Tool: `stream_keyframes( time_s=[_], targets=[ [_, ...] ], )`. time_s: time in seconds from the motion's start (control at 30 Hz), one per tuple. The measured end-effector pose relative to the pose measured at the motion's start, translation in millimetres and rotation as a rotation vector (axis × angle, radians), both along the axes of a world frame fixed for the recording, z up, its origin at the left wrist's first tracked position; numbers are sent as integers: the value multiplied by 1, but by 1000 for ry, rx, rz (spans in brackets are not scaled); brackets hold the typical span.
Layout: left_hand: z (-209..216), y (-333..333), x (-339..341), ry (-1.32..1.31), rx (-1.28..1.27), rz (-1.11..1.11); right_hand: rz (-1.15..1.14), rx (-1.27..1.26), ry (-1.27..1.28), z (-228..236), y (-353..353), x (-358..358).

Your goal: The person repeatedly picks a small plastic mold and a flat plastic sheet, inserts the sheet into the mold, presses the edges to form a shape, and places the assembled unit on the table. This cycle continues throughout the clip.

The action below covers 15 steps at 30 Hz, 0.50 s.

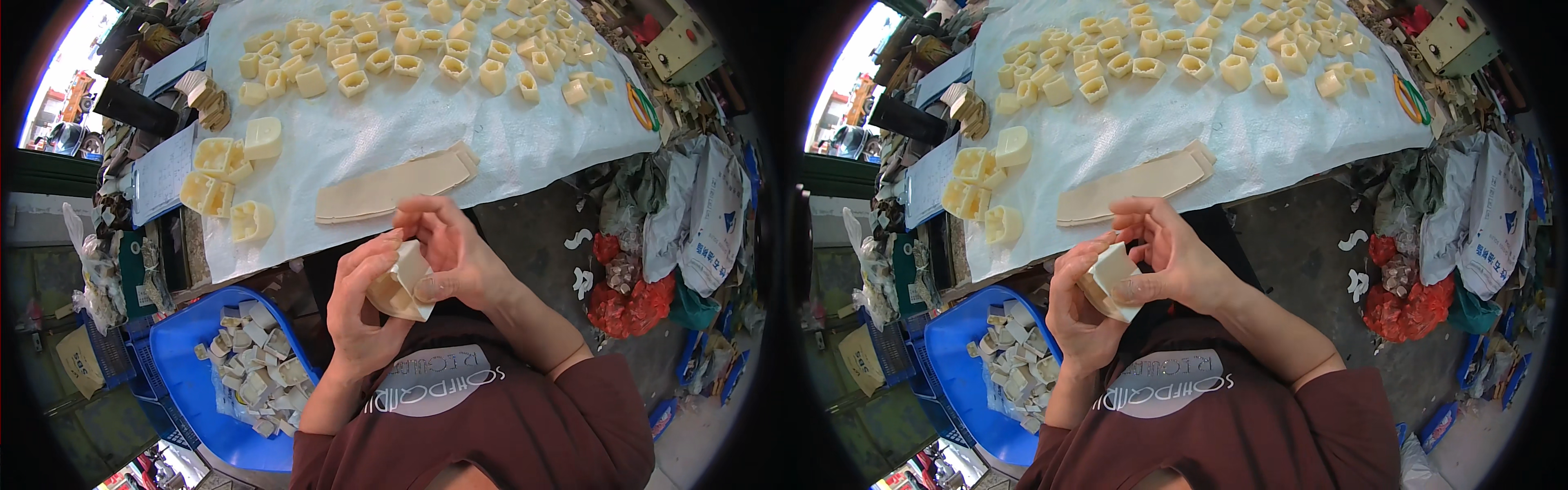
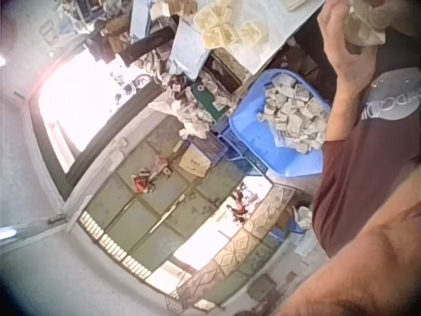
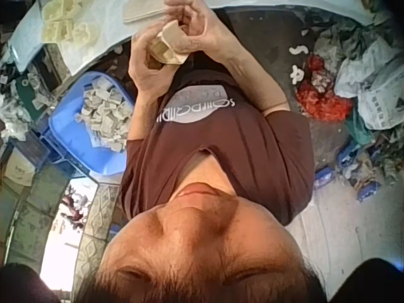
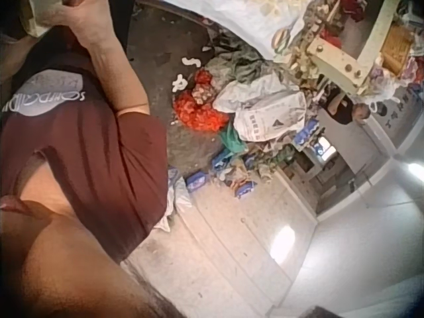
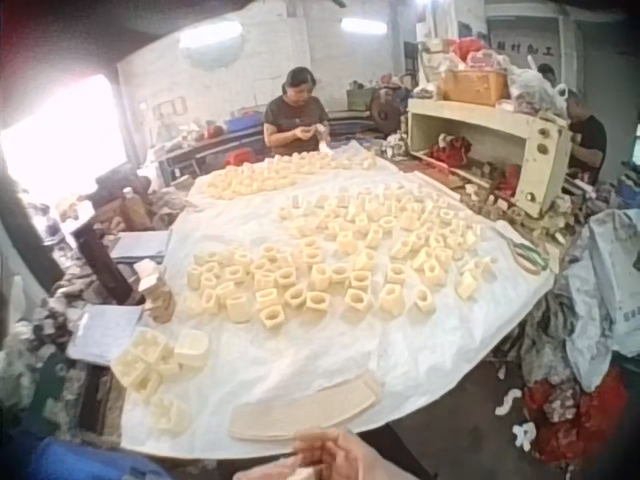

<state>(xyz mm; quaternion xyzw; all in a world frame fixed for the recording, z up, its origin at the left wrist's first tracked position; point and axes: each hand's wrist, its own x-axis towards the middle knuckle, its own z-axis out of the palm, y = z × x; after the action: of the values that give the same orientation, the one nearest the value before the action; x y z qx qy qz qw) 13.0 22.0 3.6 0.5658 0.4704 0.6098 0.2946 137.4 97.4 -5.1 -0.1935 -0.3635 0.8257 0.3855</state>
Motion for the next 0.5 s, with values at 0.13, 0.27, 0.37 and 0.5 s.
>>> stream_keyframes(
  time_s=[0.13,0.27,0.37,0.5],
  targets=[
    [-1,-1,-1,-203,-55,-168,326,-91,150,-13,9,4],
    [-3,0,-1,-355,-32,-260,321,29,-6,-9,14,8],
    [-7,1,-2,-411,-25,-326,276,-42,-22,-5,9,8],
    [-26,10,-29,-315,-5,-524,299,122,-4,-2,15,13]
  ],
)
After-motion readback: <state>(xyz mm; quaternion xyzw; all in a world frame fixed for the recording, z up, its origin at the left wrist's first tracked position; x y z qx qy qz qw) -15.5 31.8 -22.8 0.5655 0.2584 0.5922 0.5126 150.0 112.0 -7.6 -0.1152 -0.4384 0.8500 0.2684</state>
